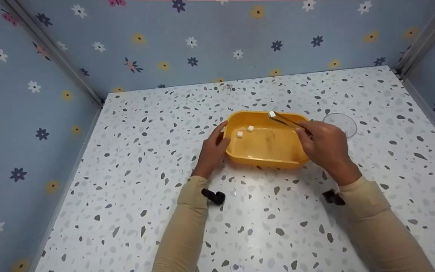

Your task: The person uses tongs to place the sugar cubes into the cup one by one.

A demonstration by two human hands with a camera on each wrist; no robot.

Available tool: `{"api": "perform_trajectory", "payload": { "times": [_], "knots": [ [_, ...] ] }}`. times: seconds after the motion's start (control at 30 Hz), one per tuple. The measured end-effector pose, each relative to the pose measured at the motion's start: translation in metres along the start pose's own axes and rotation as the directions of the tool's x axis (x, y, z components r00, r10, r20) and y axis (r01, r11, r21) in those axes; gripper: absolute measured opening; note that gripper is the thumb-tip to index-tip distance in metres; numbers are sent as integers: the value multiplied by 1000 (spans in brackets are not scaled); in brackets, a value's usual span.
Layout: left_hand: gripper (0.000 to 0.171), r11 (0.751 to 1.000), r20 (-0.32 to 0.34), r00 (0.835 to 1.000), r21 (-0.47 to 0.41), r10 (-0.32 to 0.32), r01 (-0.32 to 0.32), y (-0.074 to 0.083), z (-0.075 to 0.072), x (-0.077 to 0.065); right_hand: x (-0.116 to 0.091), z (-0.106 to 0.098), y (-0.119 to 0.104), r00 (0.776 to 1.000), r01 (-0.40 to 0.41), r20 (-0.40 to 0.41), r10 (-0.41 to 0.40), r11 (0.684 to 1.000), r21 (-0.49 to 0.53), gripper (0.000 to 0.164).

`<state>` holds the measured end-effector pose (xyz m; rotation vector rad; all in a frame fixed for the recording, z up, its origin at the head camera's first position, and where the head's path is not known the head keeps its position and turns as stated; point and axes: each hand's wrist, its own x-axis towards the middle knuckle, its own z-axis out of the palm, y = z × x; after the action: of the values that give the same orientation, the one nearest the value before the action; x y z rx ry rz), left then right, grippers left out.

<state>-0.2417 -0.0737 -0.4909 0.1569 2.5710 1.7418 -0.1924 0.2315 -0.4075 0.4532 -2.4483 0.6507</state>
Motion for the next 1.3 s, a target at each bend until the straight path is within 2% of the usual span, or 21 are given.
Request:
{"api": "perform_trajectory", "payload": {
  "times": [0.5,0.9,1.3],
  "knots": [
    [51,1000,-1,1000,2,12,-12,-4,0,2,4,-15,6,999,-34,-18,33,999,-36,19],
    [52,1000,-1,1000,7,4,-4,0,2,1,5,-25,8,998,-37,-47,35,998,-41,15],
    [52,1000,-6,1000,14,-11,11,1,1,1,8,-39,12,995,-85,-53,82,995,-46,17]
  ]
}}
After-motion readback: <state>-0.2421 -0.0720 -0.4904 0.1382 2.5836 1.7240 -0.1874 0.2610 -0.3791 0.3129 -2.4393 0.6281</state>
